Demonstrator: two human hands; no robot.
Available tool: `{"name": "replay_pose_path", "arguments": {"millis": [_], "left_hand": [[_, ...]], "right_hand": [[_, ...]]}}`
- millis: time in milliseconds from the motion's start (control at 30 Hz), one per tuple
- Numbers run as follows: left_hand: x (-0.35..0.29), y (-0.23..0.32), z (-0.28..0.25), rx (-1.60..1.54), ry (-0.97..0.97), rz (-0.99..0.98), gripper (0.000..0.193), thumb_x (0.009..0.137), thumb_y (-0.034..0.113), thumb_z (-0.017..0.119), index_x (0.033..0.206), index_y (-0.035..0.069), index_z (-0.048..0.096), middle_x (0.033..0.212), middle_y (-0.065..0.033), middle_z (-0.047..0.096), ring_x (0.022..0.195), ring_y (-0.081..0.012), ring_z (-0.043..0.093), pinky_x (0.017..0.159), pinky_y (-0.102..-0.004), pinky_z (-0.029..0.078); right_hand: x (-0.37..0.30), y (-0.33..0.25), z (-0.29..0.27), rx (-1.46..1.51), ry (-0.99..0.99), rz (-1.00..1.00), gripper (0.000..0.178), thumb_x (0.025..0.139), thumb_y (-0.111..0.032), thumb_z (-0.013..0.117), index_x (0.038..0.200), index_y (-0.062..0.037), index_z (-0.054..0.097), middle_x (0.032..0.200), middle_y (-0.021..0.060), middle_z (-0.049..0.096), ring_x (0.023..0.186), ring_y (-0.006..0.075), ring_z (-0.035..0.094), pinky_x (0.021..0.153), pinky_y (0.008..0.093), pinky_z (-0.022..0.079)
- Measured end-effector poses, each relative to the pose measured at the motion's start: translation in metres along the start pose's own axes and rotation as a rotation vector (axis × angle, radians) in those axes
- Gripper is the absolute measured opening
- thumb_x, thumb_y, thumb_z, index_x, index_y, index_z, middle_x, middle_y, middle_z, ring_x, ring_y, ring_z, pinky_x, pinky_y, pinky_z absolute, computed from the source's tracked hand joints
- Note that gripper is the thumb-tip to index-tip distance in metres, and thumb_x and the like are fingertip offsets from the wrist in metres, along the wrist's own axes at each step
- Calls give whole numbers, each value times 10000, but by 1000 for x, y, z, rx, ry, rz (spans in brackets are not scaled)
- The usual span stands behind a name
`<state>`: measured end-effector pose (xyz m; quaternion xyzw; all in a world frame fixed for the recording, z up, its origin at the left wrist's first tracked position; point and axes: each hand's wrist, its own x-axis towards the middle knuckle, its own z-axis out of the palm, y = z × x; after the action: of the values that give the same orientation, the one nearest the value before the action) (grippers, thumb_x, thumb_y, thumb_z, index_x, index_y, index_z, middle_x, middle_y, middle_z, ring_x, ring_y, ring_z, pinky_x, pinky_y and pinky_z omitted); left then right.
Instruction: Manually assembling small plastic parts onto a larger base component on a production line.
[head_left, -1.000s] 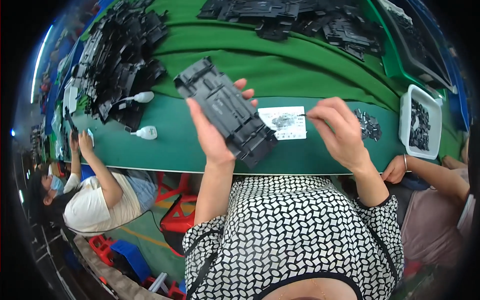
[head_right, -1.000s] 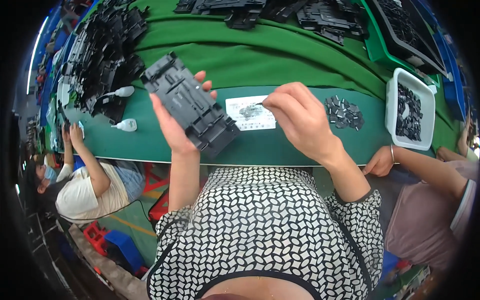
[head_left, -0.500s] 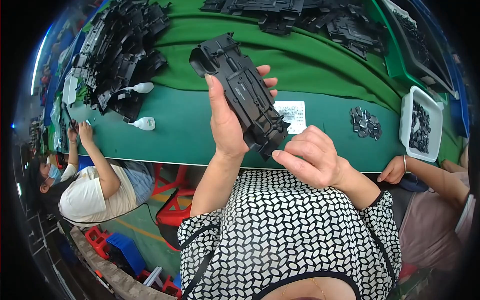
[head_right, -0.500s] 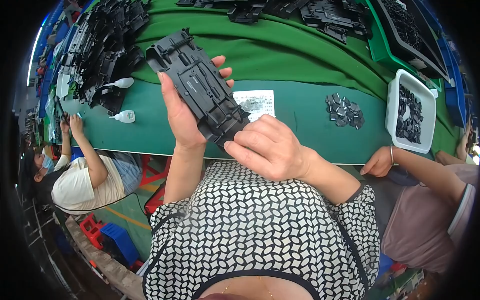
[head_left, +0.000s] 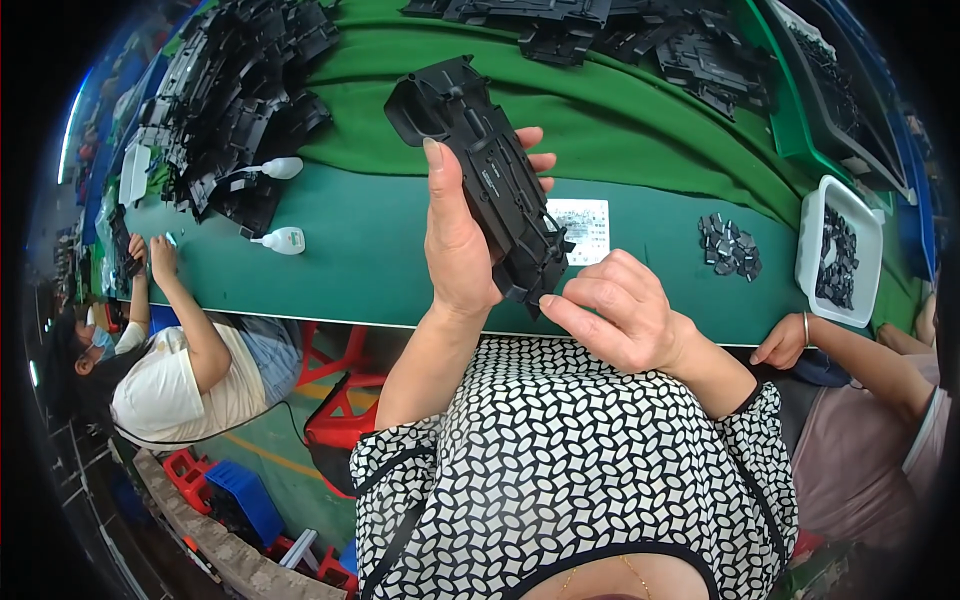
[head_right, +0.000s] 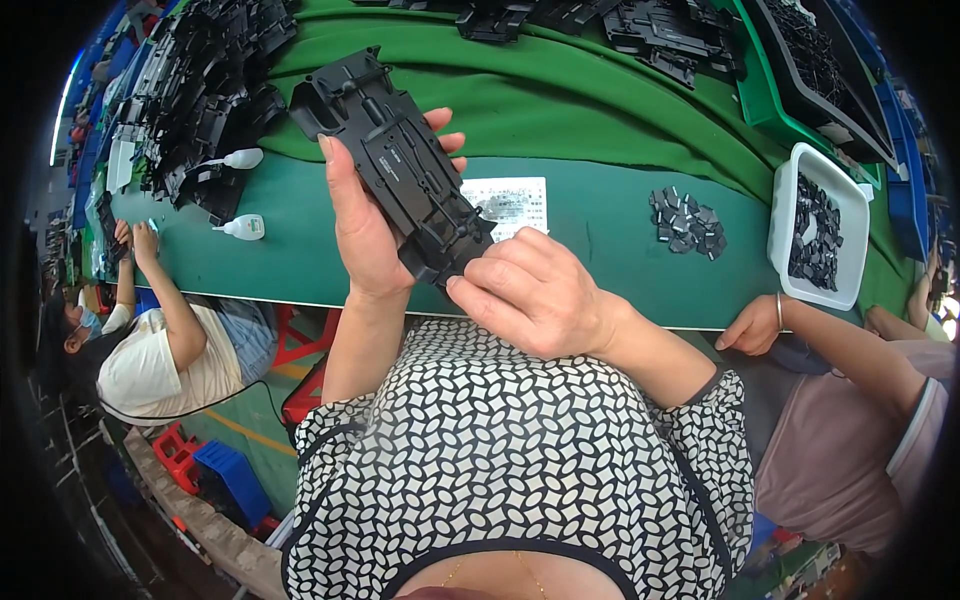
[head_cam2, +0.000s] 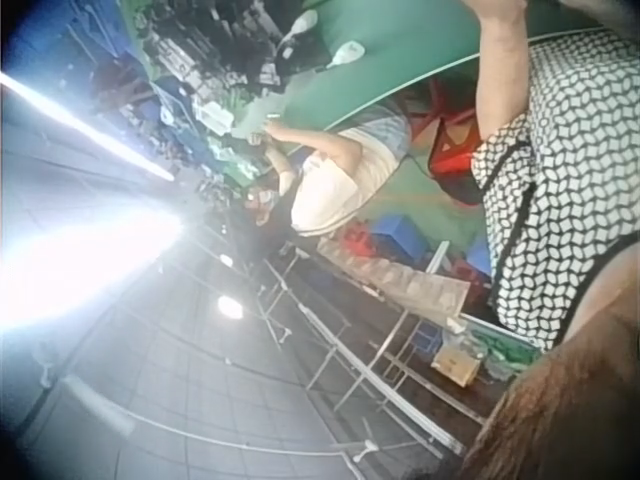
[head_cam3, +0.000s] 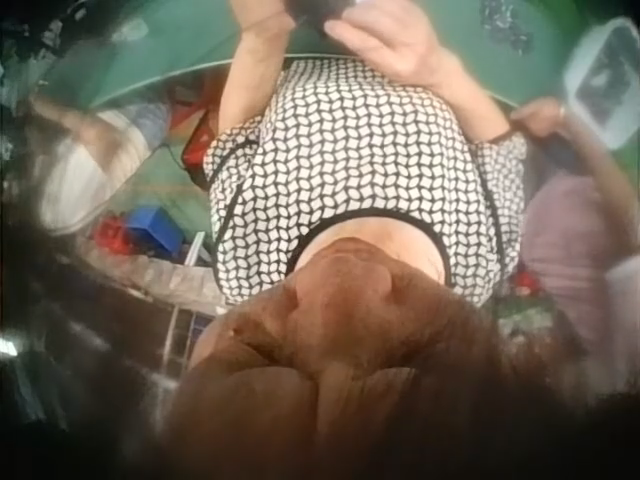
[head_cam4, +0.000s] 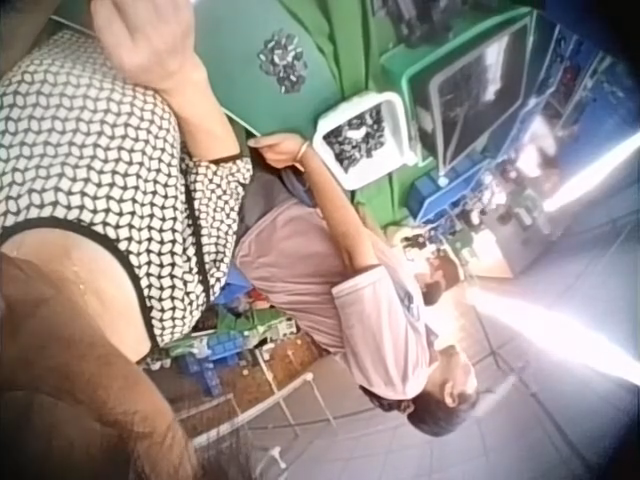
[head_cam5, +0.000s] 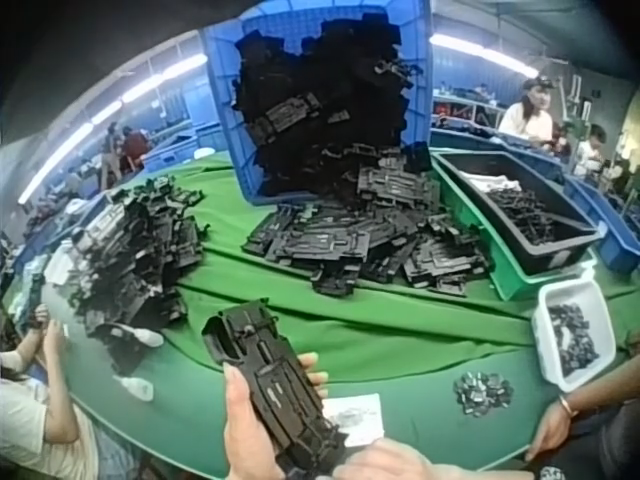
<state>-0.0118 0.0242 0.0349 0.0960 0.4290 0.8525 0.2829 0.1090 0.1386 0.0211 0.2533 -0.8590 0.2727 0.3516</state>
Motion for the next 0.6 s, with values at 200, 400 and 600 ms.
{"name": "replay_pose_path", "arguments": {"millis": [200,400,600], "left_hand": [[-2,-1,-4,72,3,30,710,955,599,257,1242,-17,464,1185,-191,566,1010,-252,595,845,-350,517],[-4,0,3,83,12,36,689,956,598,270,1202,-8,486,1151,-135,571,968,-188,577,835,-311,489],[-6,1,4,93,5,50,680,958,593,275,1208,-6,479,1159,-135,564,972,-182,570,837,-311,483]], "right_hand": [[0,-2,0,20,-16,7,275,620,-55,657,884,19,646,797,67,562,661,178,550,513,286,386],[-1,-3,1,45,-7,25,257,636,-57,660,882,16,647,798,66,558,673,179,551,521,287,392],[0,-3,4,49,-7,26,259,638,-60,655,885,15,646,801,64,556,679,179,552,524,288,396]]}}
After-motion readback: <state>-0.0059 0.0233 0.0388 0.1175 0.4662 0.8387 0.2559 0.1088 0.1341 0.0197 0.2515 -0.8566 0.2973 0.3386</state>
